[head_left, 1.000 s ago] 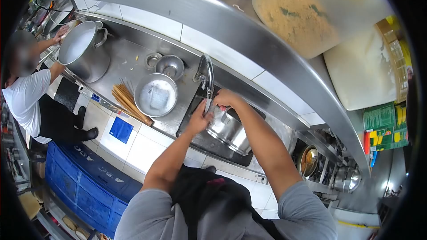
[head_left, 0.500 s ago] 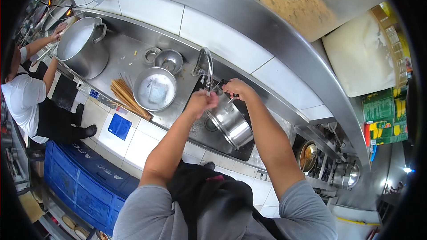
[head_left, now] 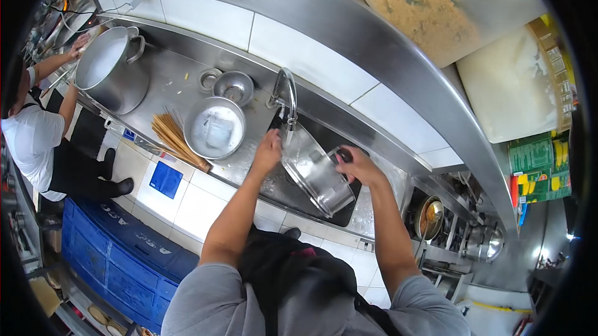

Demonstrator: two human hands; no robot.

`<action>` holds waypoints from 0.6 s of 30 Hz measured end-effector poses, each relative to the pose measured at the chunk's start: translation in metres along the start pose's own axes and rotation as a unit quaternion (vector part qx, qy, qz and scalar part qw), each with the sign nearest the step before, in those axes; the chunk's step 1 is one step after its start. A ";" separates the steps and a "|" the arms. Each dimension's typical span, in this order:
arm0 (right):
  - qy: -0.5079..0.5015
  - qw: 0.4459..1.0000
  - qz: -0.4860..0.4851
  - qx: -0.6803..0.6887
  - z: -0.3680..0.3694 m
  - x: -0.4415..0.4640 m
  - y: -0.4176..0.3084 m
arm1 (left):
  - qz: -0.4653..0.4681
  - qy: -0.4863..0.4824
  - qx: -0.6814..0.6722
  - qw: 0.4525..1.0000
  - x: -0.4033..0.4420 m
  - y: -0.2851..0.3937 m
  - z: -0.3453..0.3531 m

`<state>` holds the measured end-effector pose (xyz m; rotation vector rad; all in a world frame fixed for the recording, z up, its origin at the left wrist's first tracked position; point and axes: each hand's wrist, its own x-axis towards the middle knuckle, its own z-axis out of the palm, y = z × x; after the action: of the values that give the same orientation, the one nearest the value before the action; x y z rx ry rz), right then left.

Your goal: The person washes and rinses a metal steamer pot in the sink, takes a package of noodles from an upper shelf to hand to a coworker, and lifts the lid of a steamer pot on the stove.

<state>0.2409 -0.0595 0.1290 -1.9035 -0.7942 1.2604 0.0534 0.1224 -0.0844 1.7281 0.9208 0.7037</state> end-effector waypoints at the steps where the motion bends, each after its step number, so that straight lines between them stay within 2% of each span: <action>1: 0.006 1.000 0.003 0.020 -0.011 -0.016 0.024 | -0.001 -0.004 -0.002 1.000 0.015 -0.001 0.000; 3: 0.012 0.999 0.004 0.038 -0.024 -0.035 0.070 | 0.013 -0.149 0.125 0.981 0.040 -0.001 -0.002; 4: 0.034 0.999 -0.015 0.030 -0.026 -0.044 0.090 | -0.008 -0.160 0.212 0.964 0.031 0.023 0.007; 7: 0.082 0.995 -0.043 0.021 -0.038 -0.060 0.124 | 0.021 -0.198 0.236 0.951 -0.006 0.102 0.005; 8: 0.105 0.993 -0.055 0.019 -0.041 -0.065 0.134 | 0.107 -0.126 0.205 0.965 -0.003 0.079 0.009; 9: 0.110 0.992 -0.057 0.022 -0.047 -0.064 0.153 | 0.112 -0.129 0.208 0.963 0.013 0.064 0.002; 11: 0.079 0.994 -0.070 -0.029 -0.057 -0.066 0.195 | -0.052 -0.329 0.257 0.907 0.047 0.042 -0.002; 12: 0.066 0.993 -0.055 -0.077 -0.049 -0.072 0.195 | -0.071 -0.221 0.234 0.944 0.041 0.018 0.023; 13: 0.080 0.981 -0.142 -0.109 -0.042 -0.076 0.190 | -0.070 -0.218 0.231 0.946 0.029 0.036 0.030; 15: 0.102 0.991 -0.063 -0.067 -0.042 -0.075 0.195 | -0.061 -0.091 0.204 0.973 -0.020 0.100 0.038; 17: 0.094 0.993 -0.061 -0.020 -0.038 -0.070 0.204 | 0.183 -0.009 0.299 0.936 -0.088 0.132 0.046; 18: 0.088 0.994 -0.059 0.020 -0.039 -0.070 0.207 | 0.185 -0.012 0.299 0.936 -0.108 0.127 0.045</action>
<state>0.2761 -0.2397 0.0050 -1.8776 -0.7707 1.0154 0.0631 -0.0164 0.0177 2.4918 0.8504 0.6788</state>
